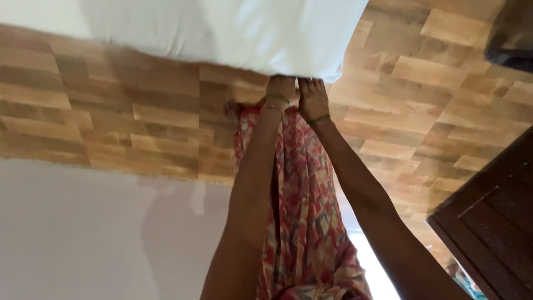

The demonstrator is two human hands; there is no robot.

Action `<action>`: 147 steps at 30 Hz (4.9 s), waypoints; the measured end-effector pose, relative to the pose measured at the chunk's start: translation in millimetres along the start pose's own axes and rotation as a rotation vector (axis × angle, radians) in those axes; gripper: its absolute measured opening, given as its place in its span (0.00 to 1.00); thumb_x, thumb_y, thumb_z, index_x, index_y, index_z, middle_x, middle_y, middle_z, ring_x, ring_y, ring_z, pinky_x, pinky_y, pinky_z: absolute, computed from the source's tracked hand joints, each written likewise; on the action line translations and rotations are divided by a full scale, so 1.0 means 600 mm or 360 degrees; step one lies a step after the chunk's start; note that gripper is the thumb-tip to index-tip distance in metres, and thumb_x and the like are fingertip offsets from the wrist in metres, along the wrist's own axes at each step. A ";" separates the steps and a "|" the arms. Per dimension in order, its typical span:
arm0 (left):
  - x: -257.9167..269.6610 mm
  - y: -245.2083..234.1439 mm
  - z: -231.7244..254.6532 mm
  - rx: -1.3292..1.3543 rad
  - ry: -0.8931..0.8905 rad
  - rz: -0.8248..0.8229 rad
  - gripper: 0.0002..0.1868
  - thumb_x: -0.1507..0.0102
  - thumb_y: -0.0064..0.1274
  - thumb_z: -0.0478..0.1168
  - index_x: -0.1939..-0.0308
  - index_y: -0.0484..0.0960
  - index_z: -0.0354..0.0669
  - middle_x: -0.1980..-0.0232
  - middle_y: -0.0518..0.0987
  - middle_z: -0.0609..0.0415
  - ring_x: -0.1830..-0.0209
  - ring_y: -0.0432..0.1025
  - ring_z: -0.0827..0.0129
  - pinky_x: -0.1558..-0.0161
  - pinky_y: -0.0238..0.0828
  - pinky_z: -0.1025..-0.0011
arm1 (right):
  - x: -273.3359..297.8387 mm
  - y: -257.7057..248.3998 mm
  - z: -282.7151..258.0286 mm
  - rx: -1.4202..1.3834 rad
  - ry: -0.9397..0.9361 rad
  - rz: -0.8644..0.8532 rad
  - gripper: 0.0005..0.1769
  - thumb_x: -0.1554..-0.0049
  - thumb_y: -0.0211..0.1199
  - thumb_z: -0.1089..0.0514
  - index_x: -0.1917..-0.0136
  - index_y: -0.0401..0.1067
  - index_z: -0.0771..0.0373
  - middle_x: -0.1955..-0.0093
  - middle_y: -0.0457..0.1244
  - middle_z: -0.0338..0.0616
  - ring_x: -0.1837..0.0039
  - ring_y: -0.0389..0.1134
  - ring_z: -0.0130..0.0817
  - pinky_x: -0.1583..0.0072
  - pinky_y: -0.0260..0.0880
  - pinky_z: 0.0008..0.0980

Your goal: The person makes a bed by tucking a white sheet under the mattress by hand while smoothing the surface.

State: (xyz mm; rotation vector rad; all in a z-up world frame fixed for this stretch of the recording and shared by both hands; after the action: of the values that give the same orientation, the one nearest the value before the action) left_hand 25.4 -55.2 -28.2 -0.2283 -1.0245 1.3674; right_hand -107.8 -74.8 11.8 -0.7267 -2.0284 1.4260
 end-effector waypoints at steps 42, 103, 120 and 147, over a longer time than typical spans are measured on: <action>0.031 -0.054 -0.089 -0.0431 0.0017 -0.0141 0.21 0.43 0.57 0.47 0.48 0.84 0.41 0.46 0.81 0.45 0.42 0.74 0.53 0.38 0.67 0.54 | -0.106 0.066 -0.058 0.0018 0.0087 -0.0873 0.35 0.46 0.63 0.46 0.31 0.65 0.67 0.38 0.67 0.59 0.36 0.67 0.54 0.34 0.64 0.51; -0.001 0.111 0.166 0.0037 -0.0468 -0.0483 0.20 0.31 0.43 0.48 0.42 0.83 0.45 0.35 0.78 0.47 0.36 0.73 0.58 0.37 0.71 0.54 | -0.050 -0.055 0.210 0.0077 -0.0769 -0.0659 0.20 0.48 0.58 0.62 0.42 0.76 0.63 0.41 0.69 0.53 0.36 0.68 0.50 0.34 0.68 0.45; -0.040 0.146 0.305 0.0548 -0.1006 0.0898 0.33 0.33 0.52 0.45 0.27 0.62 0.37 0.17 0.53 0.40 0.15 0.45 0.45 0.16 0.44 0.58 | -0.091 -0.175 0.217 -0.0480 -0.0963 -0.0809 0.34 0.41 0.55 0.67 0.21 0.62 0.58 0.27 0.62 0.58 0.26 0.61 0.57 0.29 0.65 0.45; -0.016 0.161 0.358 0.1238 -0.0930 0.1343 0.28 0.37 0.52 0.33 0.31 0.69 0.34 0.28 0.67 0.34 0.32 0.67 0.40 0.34 0.69 0.53 | -0.158 -0.128 0.242 0.0277 -0.1369 -0.0858 0.21 0.45 0.60 0.58 0.38 0.77 0.55 0.47 0.71 0.53 0.45 0.71 0.53 0.43 0.71 0.49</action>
State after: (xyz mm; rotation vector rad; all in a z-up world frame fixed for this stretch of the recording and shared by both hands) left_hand -192.6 -127.5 25.1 0.3979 -0.7846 2.5992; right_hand -151.9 -258.2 31.3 0.5962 -2.3679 1.6807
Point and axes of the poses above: each hand's wrist, its own x-axis away from the middle knuckle, its own y-axis out of the palm, z = x × y, the point moved 2 cm from there along -x, towards the middle knuckle
